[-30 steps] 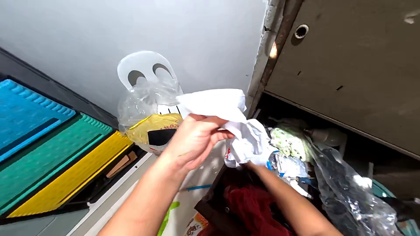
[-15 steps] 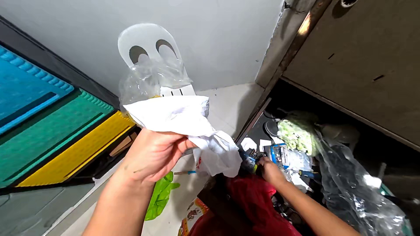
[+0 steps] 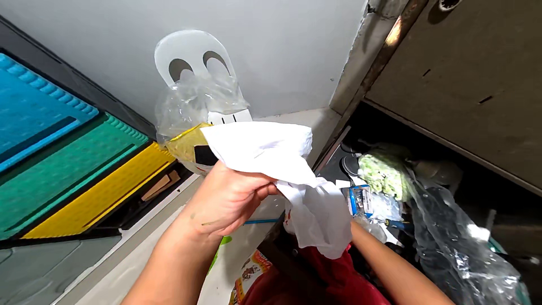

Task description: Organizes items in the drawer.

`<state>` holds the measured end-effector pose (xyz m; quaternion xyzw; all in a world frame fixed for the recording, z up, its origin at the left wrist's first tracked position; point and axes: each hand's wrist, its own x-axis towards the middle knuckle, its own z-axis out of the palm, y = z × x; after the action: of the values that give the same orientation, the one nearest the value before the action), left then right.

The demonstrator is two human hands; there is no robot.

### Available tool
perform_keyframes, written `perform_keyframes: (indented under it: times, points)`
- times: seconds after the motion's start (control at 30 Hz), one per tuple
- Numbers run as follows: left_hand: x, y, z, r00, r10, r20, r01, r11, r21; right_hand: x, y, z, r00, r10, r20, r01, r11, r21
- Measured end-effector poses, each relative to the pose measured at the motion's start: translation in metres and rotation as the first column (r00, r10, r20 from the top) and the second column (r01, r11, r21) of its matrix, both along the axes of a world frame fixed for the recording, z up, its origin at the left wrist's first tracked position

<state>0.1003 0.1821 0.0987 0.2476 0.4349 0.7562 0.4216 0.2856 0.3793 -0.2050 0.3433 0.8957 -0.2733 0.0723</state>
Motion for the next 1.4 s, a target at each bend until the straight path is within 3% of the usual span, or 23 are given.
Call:
perform_keyframes:
  times: [0.03, 0.07, 0.2, 0.3, 0.4, 0.47, 0.53, 0.63, 0.73, 0.83, 0.87, 0.93, 1.0, 1.1, 1.2, 1.3, 1.33, 1.4]
  points:
    - [0.001, 0.000, 0.000, 1.000, -0.009, 0.010, 0.009, 1.000, -0.002, -0.014, 0.007, 0.042, 0.975, -0.062, 0.212, 0.122, 0.952, -0.282]
    - [0.001, -0.001, 0.000, 1.000, -0.022, 0.023, 0.022, 1.000, 0.005, -0.021, 0.009, 0.074, 0.952, -0.147, 0.270, 0.252, 0.874, -0.416]
    - [-0.001, -0.002, -0.005, 0.993, -0.069, 0.094, 0.063, 0.996, 0.066, 0.002, 0.017, 0.105, 0.913, -0.406, 0.042, 0.354, 0.739, -0.574]
    - [0.001, 0.002, -0.008, 0.992, -0.079, 0.103, 0.077, 0.997, 0.026, 0.031, 0.033, 0.114, 0.826, -0.539, -0.164, 0.383, 0.751, -0.538]
    - [0.006, 0.010, -0.009, 0.994, -0.068, 0.091, 0.070, 0.997, -0.016, 0.067, 0.053, 0.115, 0.673, -0.630, -0.388, 0.520, 0.776, -0.358]
    - [0.011, 0.019, -0.008, 0.996, -0.038, 0.083, 0.041, 0.998, -0.038, 0.080, 0.063, 0.107, 0.694, -0.639, -0.331, 0.578, 0.769, -0.272]
    - [0.018, 0.032, -0.008, 0.999, 0.003, 0.036, 0.000, 0.997, -0.078, 0.080, 0.060, 0.099, 0.820, -0.562, -0.110, 0.536, 0.820, -0.199]
    - [0.026, 0.039, -0.017, 0.963, -0.065, -0.261, 0.038, 0.994, -0.106, 0.066, 0.041, 0.089, 0.878, -0.467, 0.105, 0.479, 0.856, -0.196]
    - [0.029, 0.044, -0.033, 0.766, -0.273, -0.583, 0.168, 0.959, -0.228, 0.048, 0.031, 0.074, 0.833, -0.535, 0.143, 0.553, 0.815, -0.174]
    - [0.038, 0.063, -0.053, 0.496, -0.577, -0.649, 0.341, 0.817, -0.465, 0.035, 0.042, 0.067, 0.804, -0.546, 0.238, 0.585, 0.798, -0.144]
    - [0.041, 0.068, -0.059, 0.340, -0.695, -0.633, 0.395, 0.717, -0.575, 0.035, 0.047, 0.065, 0.818, -0.521, 0.245, 0.563, 0.813, -0.150]
    - [0.048, 0.078, -0.068, -0.015, -0.879, -0.476, 0.421, 0.426, -0.801, 0.036, 0.054, 0.064, 0.880, -0.399, 0.259, 0.446, 0.880, -0.160]
    - [0.055, 0.081, -0.078, -0.206, -0.934, -0.293, 0.395, 0.194, -0.898, 0.032, 0.051, 0.068, 0.926, -0.202, 0.320, 0.265, 0.949, -0.169]
    - [0.065, 0.077, -0.100, -0.339, -0.929, -0.150, 0.362, 0.019, -0.932, 0.023, 0.030, 0.073, 0.940, 0.066, 0.333, -0.008, 0.985, -0.173]
    - [0.071, 0.075, -0.119, -0.467, -0.867, -0.175, 0.358, -0.004, -0.934, 0.015, 0.016, 0.075, 0.944, 0.133, 0.301, -0.079, 0.980, -0.185]
    - [0.071, 0.076, -0.126, -0.509, -0.840, -0.187, 0.356, -0.008, -0.935, 0.021, 0.036, 0.073, 0.989, -0.067, 0.129, 0.101, 0.956, -0.276]
    - [0.069, 0.076, -0.125, -0.498, -0.844, -0.200, 0.366, 0.004, -0.931, 0.025, 0.049, 0.081, 0.986, -0.154, 0.068, 0.166, 0.959, -0.229]
    - [0.064, 0.077, -0.119, -0.441, -0.867, -0.234, 0.395, 0.048, -0.918, 0.035, 0.081, 0.102, 0.947, -0.320, 0.024, 0.320, 0.947, 0.031]
